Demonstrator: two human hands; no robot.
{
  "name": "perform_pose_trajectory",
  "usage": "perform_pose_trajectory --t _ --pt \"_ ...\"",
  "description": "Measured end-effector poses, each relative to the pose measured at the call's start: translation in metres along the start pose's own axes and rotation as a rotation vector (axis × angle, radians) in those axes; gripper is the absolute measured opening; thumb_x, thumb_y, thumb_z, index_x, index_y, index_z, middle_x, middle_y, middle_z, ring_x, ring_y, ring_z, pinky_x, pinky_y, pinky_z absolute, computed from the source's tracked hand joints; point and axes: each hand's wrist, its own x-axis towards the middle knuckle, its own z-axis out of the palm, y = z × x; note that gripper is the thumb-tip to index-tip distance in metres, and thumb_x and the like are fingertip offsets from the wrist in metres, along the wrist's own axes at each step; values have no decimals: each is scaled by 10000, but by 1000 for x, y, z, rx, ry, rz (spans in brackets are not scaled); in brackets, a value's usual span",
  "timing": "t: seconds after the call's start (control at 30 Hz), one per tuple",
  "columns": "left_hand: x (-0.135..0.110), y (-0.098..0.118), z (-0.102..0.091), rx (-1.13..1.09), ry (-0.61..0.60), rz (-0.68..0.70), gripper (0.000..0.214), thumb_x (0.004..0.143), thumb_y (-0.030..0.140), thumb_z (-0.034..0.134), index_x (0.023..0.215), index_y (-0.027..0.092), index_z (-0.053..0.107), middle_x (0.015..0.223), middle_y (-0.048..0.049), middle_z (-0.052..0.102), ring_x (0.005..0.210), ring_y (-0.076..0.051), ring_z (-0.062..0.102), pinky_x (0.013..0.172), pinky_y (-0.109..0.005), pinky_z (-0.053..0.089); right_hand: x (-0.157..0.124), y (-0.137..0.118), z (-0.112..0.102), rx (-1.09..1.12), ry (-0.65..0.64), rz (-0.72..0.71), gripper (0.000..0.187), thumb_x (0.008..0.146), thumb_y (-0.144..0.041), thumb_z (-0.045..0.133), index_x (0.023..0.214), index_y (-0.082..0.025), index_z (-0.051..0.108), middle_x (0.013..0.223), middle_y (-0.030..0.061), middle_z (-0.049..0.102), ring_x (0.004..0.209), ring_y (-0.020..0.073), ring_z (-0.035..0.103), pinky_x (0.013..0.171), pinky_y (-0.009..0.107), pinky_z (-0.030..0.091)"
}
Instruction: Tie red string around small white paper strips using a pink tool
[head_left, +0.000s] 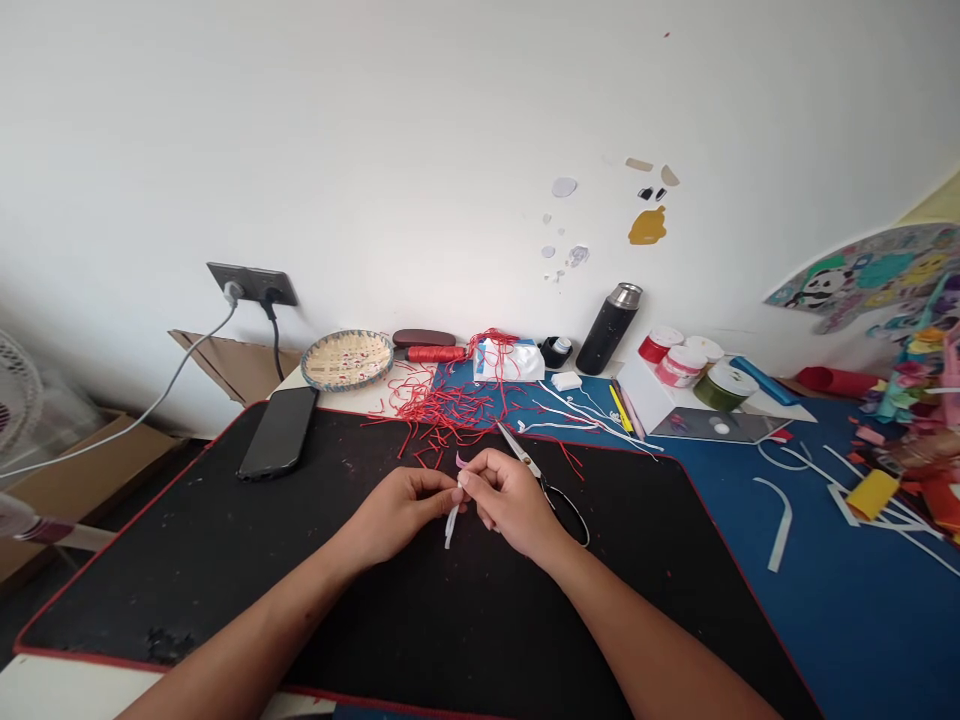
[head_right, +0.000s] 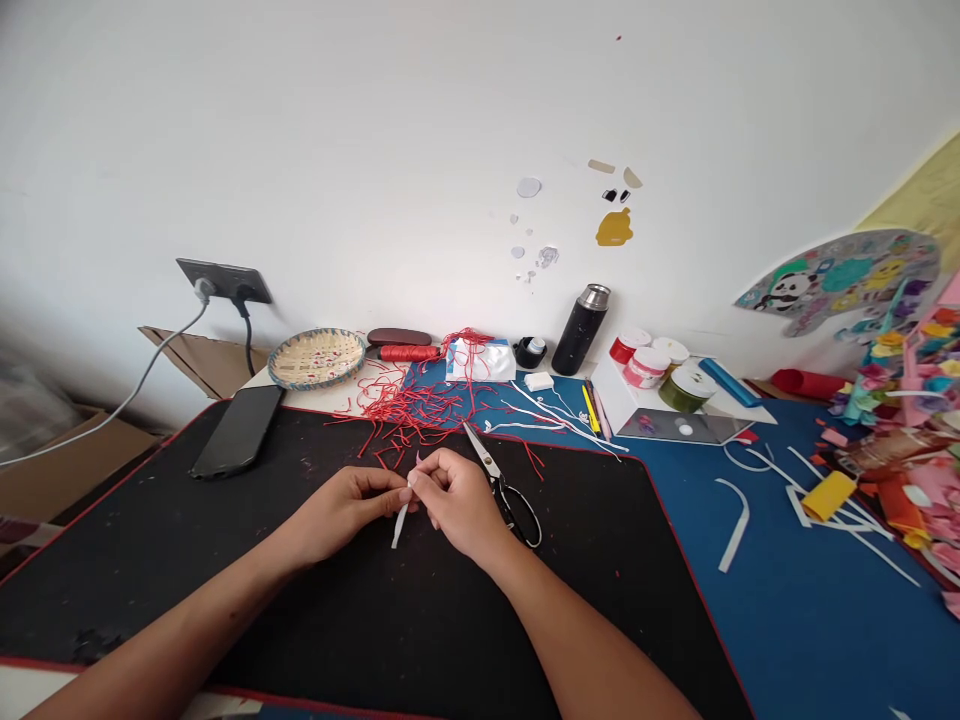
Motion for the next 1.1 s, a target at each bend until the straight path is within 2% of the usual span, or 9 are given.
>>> perform_pose_trajectory --t 0.1,0.2,0.37,0.43,0.6,0.73,0.93,1.1 --pt "0 2 1 -76 -6 -9 284 843 438 741 753 173 792 688 -12 690 632 -155 541 621 -241 417 0 -1 0 18 -10 -2 260 910 -447 635 860 -197 585 631 -37 617 379 71 441 374 194 304" --pt "2 2 2 -299 0 -63 292 789 449 799 761 159 799 658 -19 666 589 -140 532 587 -239 438 -1 -4 0 45 -6 -6 321 915 -511 624 876 -192 613 712 -12 654 391 68 449 376 203 313" --pt "6 -2 0 -633 117 -142 293 698 392 888 793 125 814 644 -35 673 527 -108 532 509 -214 449 -2 -8 -1 4 38 -30 315 922 -509 626 914 -195 650 524 -73 497 393 92 423 408 214 324" --pt "8 -4 -2 -702 163 -162 267 692 344 895 808 117 817 642 -38 682 528 -104 544 504 -204 458 -4 -8 -1 -51 58 -68 270 930 -470 627 935 -202 661 521 -71 491 413 104 445 434 223 342" --pt "10 -6 -4 -776 233 -168 212 720 284 889 814 112 806 663 -38 701 552 -103 588 523 -190 495 -8 -4 2 -260 66 -185 151 943 -361 634 1004 -235 689 590 -51 526 517 134 497 536 253 383" --pt "10 -7 -2 -791 241 -151 242 719 287 899 850 110 800 672 -29 698 552 -97 598 521 -178 514 -10 -3 3 -426 48 -281 165 941 -293 638 1083 -254 711 625 -56 525 557 131 497 594 254 381" --pt "10 -8 1 -795 192 -159 251 724 298 899 818 99 779 684 -37 697 560 -96 613 536 -172 533 -12 -2 4 -526 33 -315 244 950 -255 608 1174 -269 702 644 -51 559 560 134 510 610 248 394" --pt "10 -8 2 -800 156 -171 246 718 295 903 773 103 760 666 -32 691 557 -99 622 537 -172 539 -11 -2 3 -569 28 -346 232 961 -256 596 1154 -270 724 651 -32 606 568 145 540 625 253 414"
